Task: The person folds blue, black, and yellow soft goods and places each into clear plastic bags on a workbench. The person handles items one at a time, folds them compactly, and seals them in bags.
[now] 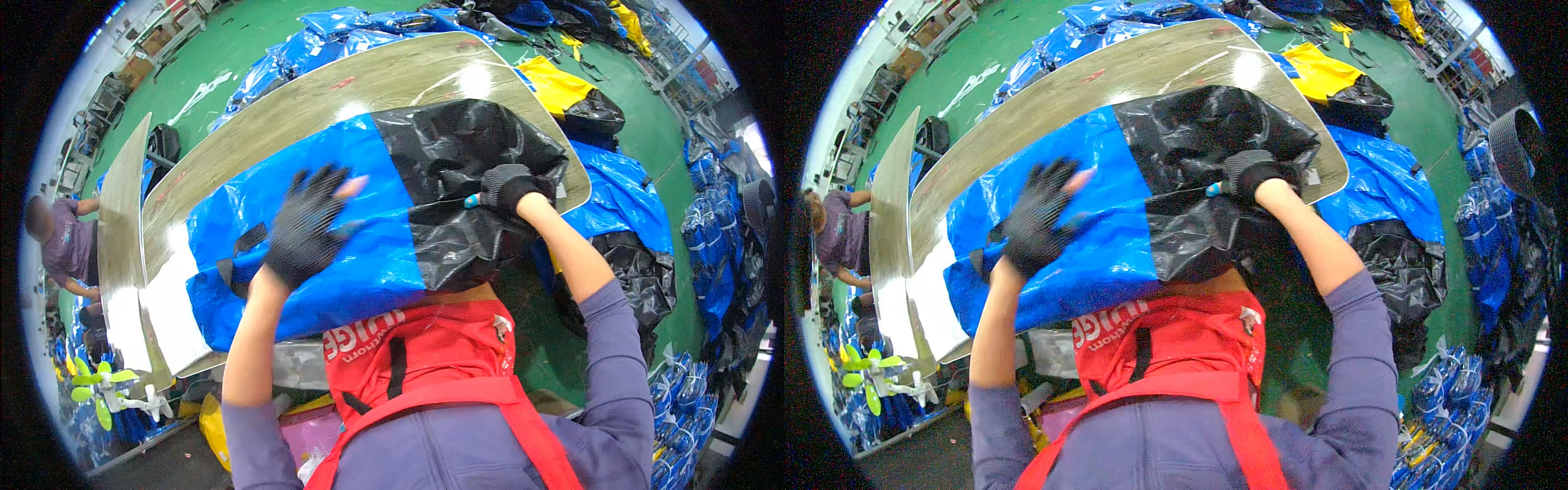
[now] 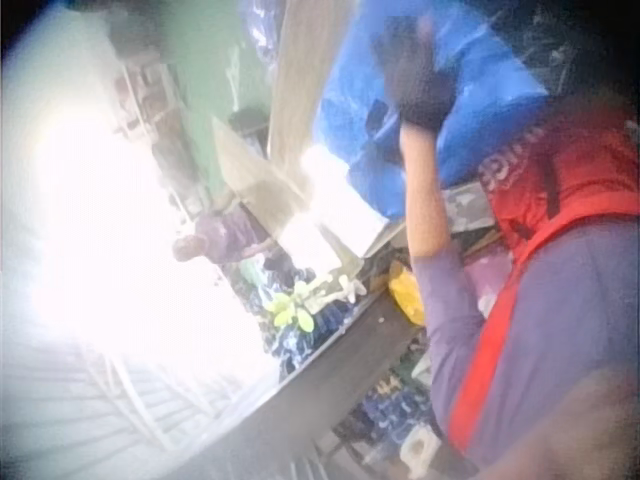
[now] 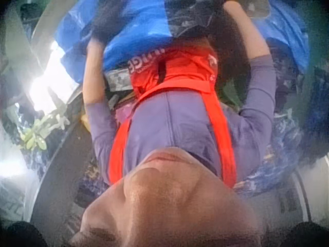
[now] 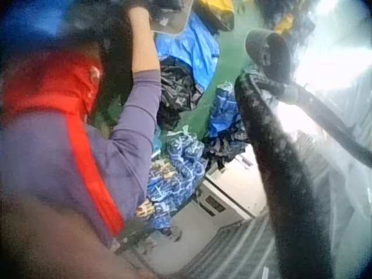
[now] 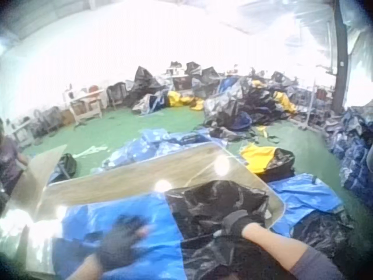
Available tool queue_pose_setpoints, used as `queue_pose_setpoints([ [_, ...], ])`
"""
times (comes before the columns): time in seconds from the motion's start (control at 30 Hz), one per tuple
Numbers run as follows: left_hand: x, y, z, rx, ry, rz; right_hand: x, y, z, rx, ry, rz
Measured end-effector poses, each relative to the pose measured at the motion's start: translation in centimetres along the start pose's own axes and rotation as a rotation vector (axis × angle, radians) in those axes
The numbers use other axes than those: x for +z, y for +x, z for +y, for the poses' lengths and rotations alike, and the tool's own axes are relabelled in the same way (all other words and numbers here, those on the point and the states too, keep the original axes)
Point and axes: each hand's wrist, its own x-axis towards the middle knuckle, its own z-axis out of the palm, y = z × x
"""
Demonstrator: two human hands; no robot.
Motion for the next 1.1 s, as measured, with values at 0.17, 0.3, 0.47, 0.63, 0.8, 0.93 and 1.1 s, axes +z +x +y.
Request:
queue_pose_setpoints([
  [0.17, 10.7, 9.3, 2.3, 0.087, -0.002, -0.275, 0.4, -8.8, -0.9, 0.026, 0.164, 0.838],
  [0.3, 12.1, 8.5, 2.4, 0.149, -0.016, -0.193, 5.7, -13.6, -4.0, -0.341, 0.128, 1.131],
  [0.47, 8.9, 7.8, 8.2, 0.076, -0.458, -0.187, 1.2, -11.9, -2.5, -0.548, 0.459, 0.943],
  [0.63, 8.1, 6.0, 12.8, 0.043, -0.808, -0.173, -7.2, -2.6, 0.2, -0.231, 0.28, 0.232],
  [0.8, 9.4, 0.9, 8.1, 0.195, -0.734, -0.38, -0.6, 3.8, 0.1, -0.152, 0.207, 0.027],
  [0.93, 4.9, -7.2, 0.3, -0.02, -0.843, -0.391, 3.0, 4.5, 2.3, -0.035, 0.279, 0.227],
  [1.1, -4.6, -24.0, -4.3, -1.099, -0.85, -0.212, 1.6, 4.4, 2.6, 0.045, 0.248, 0.11],
])
